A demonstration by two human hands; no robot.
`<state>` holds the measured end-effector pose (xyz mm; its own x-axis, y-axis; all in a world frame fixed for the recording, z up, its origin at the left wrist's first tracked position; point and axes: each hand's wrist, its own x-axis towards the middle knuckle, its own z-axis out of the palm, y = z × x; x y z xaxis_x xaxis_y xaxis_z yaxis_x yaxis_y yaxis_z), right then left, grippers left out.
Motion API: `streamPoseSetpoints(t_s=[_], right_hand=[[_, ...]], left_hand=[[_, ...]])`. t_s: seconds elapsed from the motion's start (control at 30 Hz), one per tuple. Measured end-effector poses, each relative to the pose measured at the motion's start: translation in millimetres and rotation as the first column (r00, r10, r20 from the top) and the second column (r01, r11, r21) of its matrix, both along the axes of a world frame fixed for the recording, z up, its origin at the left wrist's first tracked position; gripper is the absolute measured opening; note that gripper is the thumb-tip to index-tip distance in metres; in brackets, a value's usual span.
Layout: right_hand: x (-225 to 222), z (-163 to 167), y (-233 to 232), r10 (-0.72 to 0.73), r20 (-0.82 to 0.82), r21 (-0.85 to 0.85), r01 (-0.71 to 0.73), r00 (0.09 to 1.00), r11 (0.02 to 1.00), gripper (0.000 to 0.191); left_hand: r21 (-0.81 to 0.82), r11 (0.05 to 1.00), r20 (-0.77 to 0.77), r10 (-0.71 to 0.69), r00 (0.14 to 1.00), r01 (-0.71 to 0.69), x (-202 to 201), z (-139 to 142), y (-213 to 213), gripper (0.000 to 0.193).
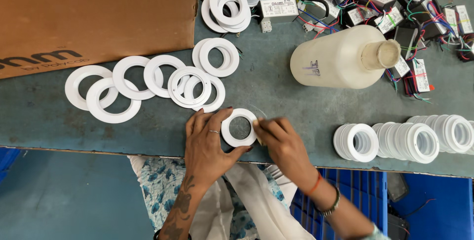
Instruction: The person wipes the inner and outer surfaces of white plastic rings using a patterned cloth. They pick up rings from a cardboard box and the table, wipe them, and place them in a stack on the table.
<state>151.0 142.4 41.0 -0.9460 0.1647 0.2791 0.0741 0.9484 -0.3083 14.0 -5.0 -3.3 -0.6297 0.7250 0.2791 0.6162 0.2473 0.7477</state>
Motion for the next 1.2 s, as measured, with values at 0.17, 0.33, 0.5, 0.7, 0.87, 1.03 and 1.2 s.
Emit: streamPoseSetpoints(t_s=[0.17,0.33,0.5,0.7,0.87,1.03,1.2], right_hand=[[-38.3,-9.0,18.3,0.174,-0.01,0.022,-0.174,0.985,0.985,0.047],[-32.4,-7.7,11.8,0.109,-0.025,0.063,-0.107,0.994,0.992,0.047],[7.9,-4.2,-17.1,-0.045,-0.012,0.069,0.046,0.999,0.997,0.055],[2.8,-1.1,-6.4,0.029,-0.016,0.055,-0.028,0.999,0.998,0.049],[-34.0,-3.8,22.1,0.286,0.005,0.132,-0.284,0.958,0.95,0.041],[-20.0,-2.5,7.6,0.143,-0.053,0.116,-0.136,0.988,0.984,0.044],[18.7,-5.4,-33.3,-0.006,-0.073,0.027,0.008,0.997,1.0,0.049]], left_hand=[[-0.028,1.0,0.037,0.0,0.999,0.001,1.7,3.9,0.1,0.087],[-0.034,0.999,0.01,0.033,0.999,-0.032,4.2,7.1,1.3,0.087],[0.013,0.999,-0.024,0.03,0.999,-0.03,4.7,4.2,0.7,0.085],[0.021,1.0,-0.068,0.01,0.998,-0.009,5.9,1.4,-3.9,0.084],[0.068,0.998,-0.073,0.009,0.997,-0.004,9.7,2.4,-7.7,0.085],[0.1,0.994,-0.098,0.042,0.994,-0.032,13.4,-2.4,-7.0,0.08],[0.09,0.996,-0.143,0.03,0.989,-0.018,15.6,-6.7,-6.9,0.072]])
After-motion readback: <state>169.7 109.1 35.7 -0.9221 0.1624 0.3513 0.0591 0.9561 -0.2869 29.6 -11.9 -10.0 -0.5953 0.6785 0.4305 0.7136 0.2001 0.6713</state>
